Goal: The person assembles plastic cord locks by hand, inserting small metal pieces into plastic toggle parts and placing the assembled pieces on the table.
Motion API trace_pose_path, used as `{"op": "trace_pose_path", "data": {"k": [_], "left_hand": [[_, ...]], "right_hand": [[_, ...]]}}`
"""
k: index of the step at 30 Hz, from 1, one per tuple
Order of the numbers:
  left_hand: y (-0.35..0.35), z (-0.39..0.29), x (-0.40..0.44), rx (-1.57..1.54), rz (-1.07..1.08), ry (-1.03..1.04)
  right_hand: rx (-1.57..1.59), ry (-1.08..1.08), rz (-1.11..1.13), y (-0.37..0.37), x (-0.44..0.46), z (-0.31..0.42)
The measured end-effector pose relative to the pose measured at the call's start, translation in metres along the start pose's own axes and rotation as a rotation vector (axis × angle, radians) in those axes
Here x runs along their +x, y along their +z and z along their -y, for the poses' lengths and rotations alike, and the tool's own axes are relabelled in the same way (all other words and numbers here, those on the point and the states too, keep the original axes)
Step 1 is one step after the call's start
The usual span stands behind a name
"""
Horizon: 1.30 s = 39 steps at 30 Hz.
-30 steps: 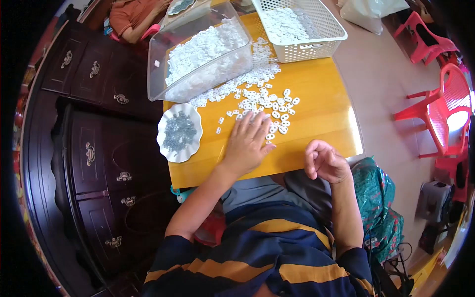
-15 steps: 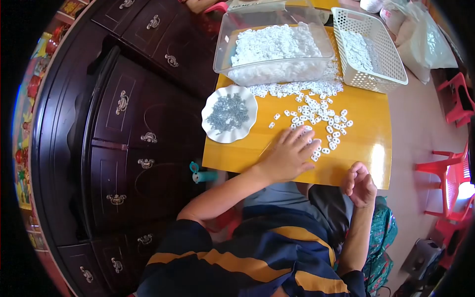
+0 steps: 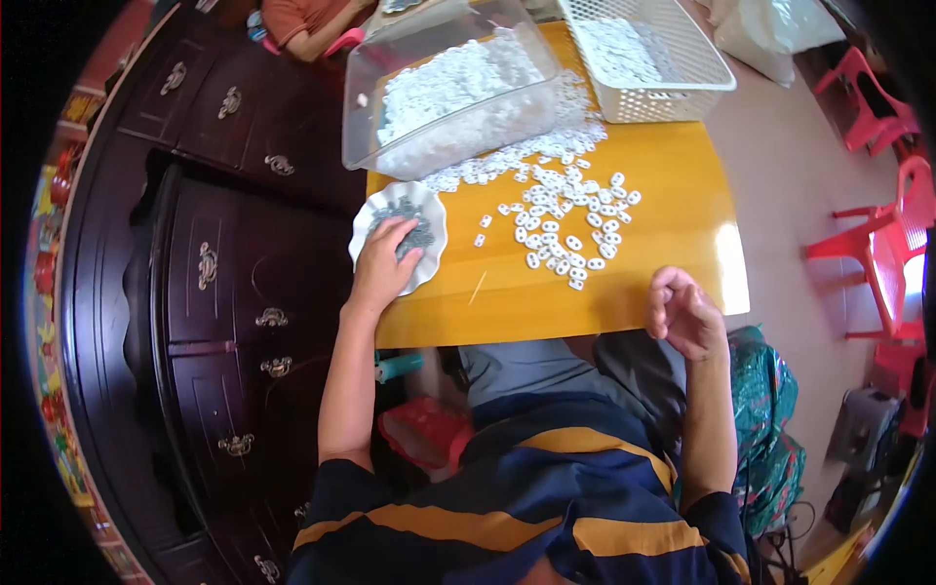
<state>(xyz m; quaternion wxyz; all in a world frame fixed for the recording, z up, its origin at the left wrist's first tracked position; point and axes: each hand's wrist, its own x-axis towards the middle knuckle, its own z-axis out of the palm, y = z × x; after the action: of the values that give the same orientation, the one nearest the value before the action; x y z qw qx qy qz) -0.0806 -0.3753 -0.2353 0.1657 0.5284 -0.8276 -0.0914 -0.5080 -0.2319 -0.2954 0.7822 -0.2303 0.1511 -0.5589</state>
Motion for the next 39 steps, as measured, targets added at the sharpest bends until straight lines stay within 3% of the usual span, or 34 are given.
{"op": "trace_pose_path", "data": {"k": [8, 11, 20, 26, 39], "left_hand": [[0.009, -0.005, 0.005, -0.056, 0.005, -0.096], [0.012, -0.002, 0.007, 0.035, -0.073, 0.028], [0.018, -0.004, 0.009, -0.044, -0.072, -0.042], [0.012, -0.011, 0.010, 0.136, -0.016, -0.051], [0.013, -0.010, 0.013, 0.190, -0.019, 0.110]], "right_hand": [[-0.010, 0.026, 0.026, 0.001, 0.002, 0.004], [-0.041, 0.064, 0.029, 0.001, 0.003, 0.006], [-0.053, 0.111, -0.039, 0.008, 0.002, 0.005], [-0.071, 0.089, 0.039, 0.005, 0.003, 0.006], [-0.058, 0.104, 0.044, 0.007, 0.003, 0.005]]}}
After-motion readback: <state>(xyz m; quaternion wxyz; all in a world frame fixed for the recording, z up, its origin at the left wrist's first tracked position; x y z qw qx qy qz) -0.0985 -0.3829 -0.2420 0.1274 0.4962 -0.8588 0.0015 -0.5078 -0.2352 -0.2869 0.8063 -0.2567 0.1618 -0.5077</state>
